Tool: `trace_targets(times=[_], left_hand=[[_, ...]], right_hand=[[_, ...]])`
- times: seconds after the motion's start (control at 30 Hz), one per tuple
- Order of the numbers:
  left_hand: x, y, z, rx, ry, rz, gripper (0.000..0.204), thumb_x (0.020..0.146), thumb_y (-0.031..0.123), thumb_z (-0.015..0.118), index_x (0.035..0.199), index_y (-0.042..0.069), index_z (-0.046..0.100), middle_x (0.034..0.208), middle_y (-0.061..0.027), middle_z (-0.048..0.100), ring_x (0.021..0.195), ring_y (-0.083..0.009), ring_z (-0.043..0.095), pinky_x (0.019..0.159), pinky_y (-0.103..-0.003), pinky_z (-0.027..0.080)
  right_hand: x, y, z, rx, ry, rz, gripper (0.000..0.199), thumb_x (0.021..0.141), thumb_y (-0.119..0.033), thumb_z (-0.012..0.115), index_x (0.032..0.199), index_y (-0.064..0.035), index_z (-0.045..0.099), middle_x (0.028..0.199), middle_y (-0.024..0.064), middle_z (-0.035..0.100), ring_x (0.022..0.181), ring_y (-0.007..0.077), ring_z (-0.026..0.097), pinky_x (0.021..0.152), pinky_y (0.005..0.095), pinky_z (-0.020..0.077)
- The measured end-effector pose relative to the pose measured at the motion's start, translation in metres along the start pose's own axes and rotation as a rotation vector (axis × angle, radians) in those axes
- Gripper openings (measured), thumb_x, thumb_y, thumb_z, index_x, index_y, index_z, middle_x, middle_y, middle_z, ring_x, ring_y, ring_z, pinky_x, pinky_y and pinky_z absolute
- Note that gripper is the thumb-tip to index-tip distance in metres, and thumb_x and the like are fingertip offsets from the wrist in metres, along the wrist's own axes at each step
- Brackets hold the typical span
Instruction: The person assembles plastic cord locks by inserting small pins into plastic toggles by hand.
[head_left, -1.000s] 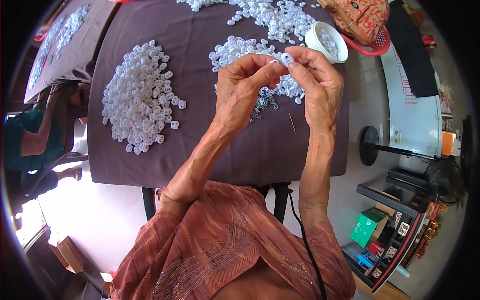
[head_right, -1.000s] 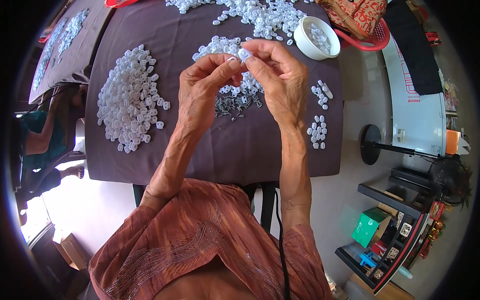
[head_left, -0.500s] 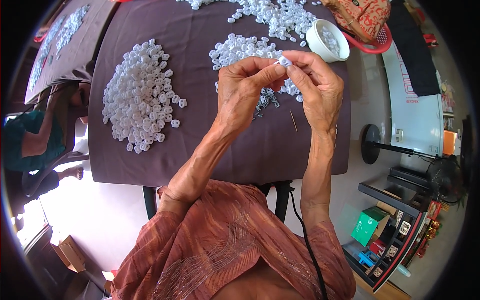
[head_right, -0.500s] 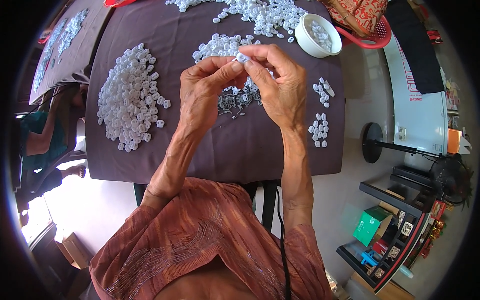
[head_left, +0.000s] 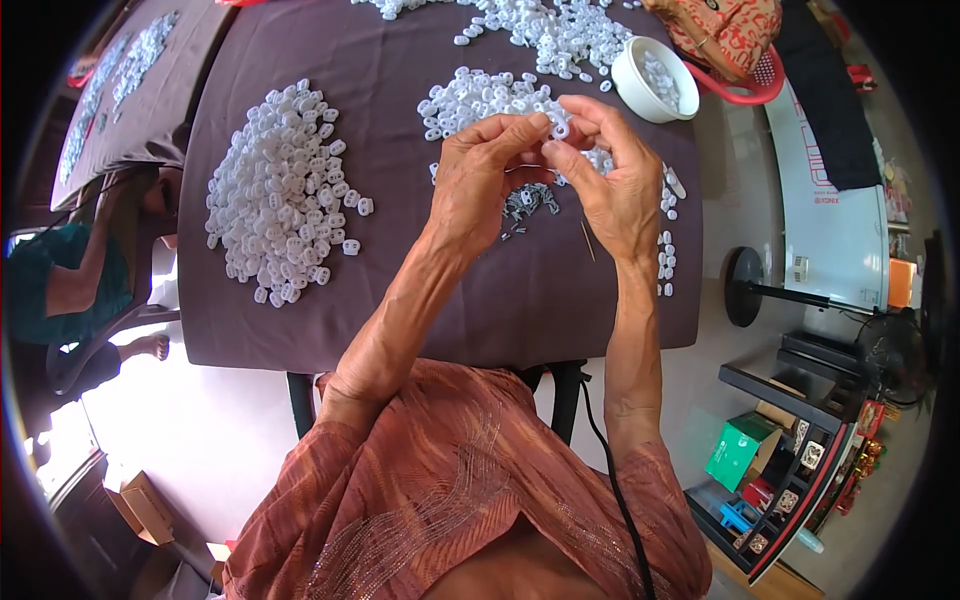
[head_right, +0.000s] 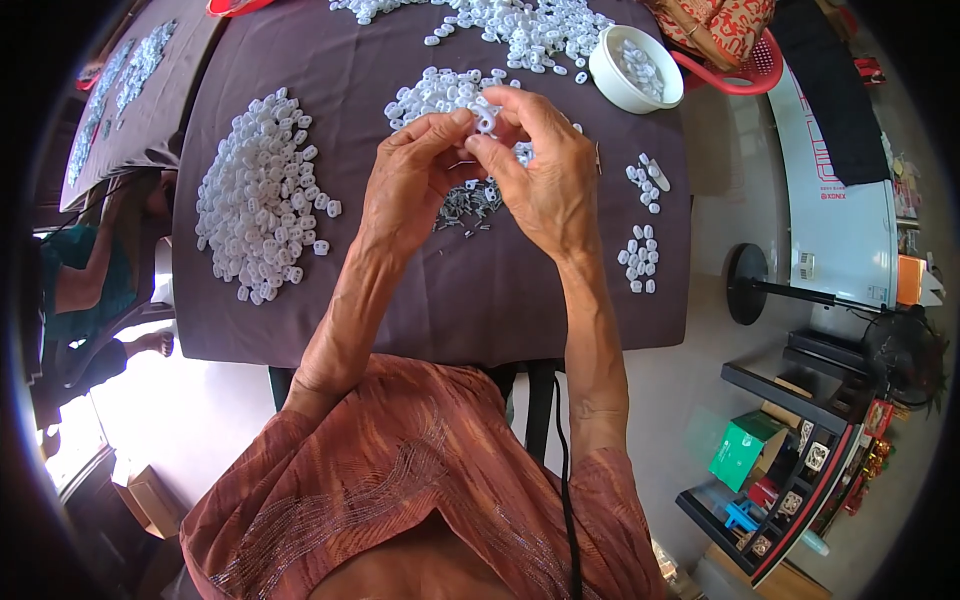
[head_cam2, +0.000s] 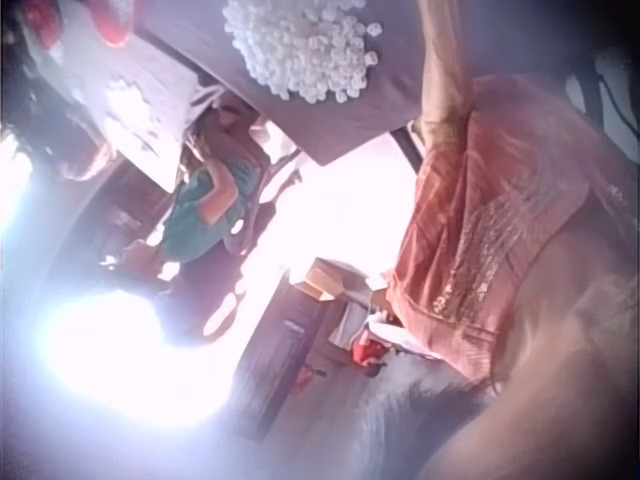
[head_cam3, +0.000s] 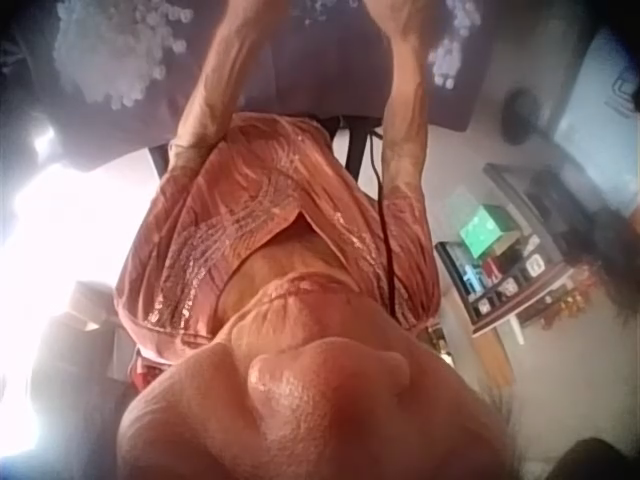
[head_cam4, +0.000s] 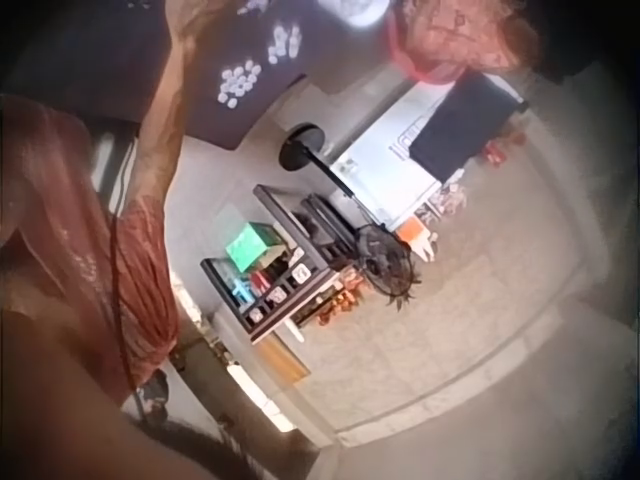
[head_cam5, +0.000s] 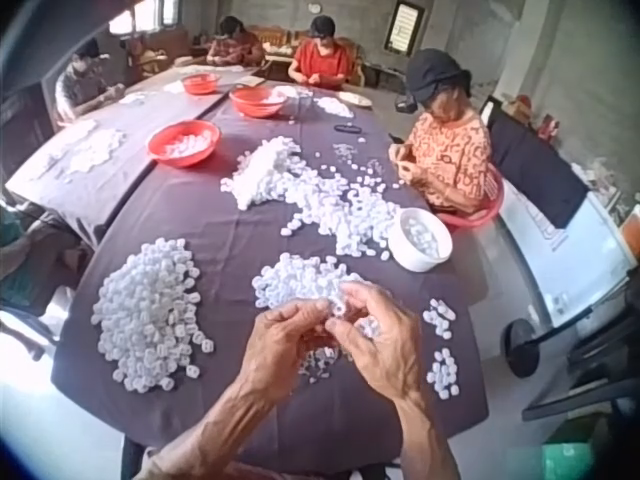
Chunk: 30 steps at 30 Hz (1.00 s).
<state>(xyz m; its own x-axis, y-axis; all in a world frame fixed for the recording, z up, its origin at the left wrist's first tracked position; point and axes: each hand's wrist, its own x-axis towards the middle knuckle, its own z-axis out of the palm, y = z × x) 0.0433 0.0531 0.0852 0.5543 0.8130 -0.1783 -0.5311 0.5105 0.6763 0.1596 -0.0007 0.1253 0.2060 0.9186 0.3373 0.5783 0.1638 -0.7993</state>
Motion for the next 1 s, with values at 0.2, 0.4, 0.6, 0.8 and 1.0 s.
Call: trace_targets(times=[0.2, 0.4, 0.6, 0.8, 1.0], left_hand=[[-0.001, -0.002, 0.003, 0.0, 0.018, -0.01, 0.019, 0.081, 0.021, 0.06, 0.082, 0.001, 0.061, 0.075, -0.0049, 0.06, 0.069, -0.0124, 0.057, 0.063, -0.028, 0.049], [0.002, -0.002, 0.0, 0.004, -0.011, -0.054, 0.024, 0.083, 0.025, 0.057, 0.083, 0.001, 0.061, 0.076, -0.0052, 0.06, 0.069, -0.0124, 0.057, 0.064, -0.029, 0.05], [0.007, -0.002, -0.008, 0.106, -0.064, -0.048, 0.023, 0.082, 0.023, 0.059, 0.083, 0.001, 0.062, 0.075, -0.0055, 0.061, 0.068, -0.0125, 0.058, 0.065, -0.028, 0.05], [0.007, -0.004, -0.007, 0.136, -0.071, -0.056, 0.022, 0.081, 0.02, 0.06, 0.082, -0.001, 0.062, 0.074, -0.0072, 0.062, 0.066, -0.0128, 0.059, 0.064, -0.025, 0.05], [0.007, -0.007, -0.007, 0.122, -0.048, -0.063, 0.021, 0.079, 0.019, 0.062, 0.08, -0.002, 0.061, 0.072, -0.0074, 0.061, 0.064, -0.0131, 0.059, 0.062, -0.025, 0.05]], right_hand=[[-0.003, 0.004, 0.008, -0.448, 0.109, -0.242, 0.032, 0.068, -0.007, 0.068, 0.098, -0.0025, 0.057, 0.082, 0.0087, 0.059, 0.073, 0.0189, 0.059, 0.066, 0.029, 0.0463], [-0.005, 0.006, 0.005, -0.415, 0.113, -0.229, 0.028, 0.069, -0.007, 0.067, 0.094, -0.0031, 0.058, 0.08, 0.0087, 0.059, 0.073, 0.0206, 0.059, 0.065, 0.0303, 0.0459], [-0.007, 0.01, 0.002, -0.446, 0.08, -0.232, 0.028, 0.068, -0.007, 0.067, 0.094, -0.0032, 0.059, 0.08, 0.0079, 0.06, 0.072, 0.0199, 0.058, 0.065, 0.0307, 0.0459], [-0.008, 0.013, 0.002, -0.434, 0.049, -0.228, 0.028, 0.067, -0.006, 0.067, 0.094, -0.0034, 0.059, 0.08, 0.0073, 0.06, 0.071, 0.02, 0.058, 0.065, 0.0309, 0.0461], [-0.01, 0.016, 0.001, -0.454, 0.03, -0.202, 0.029, 0.067, -0.006, 0.067, 0.094, -0.0035, 0.058, 0.08, 0.0081, 0.06, 0.071, 0.0202, 0.058, 0.064, 0.0308, 0.0461]])
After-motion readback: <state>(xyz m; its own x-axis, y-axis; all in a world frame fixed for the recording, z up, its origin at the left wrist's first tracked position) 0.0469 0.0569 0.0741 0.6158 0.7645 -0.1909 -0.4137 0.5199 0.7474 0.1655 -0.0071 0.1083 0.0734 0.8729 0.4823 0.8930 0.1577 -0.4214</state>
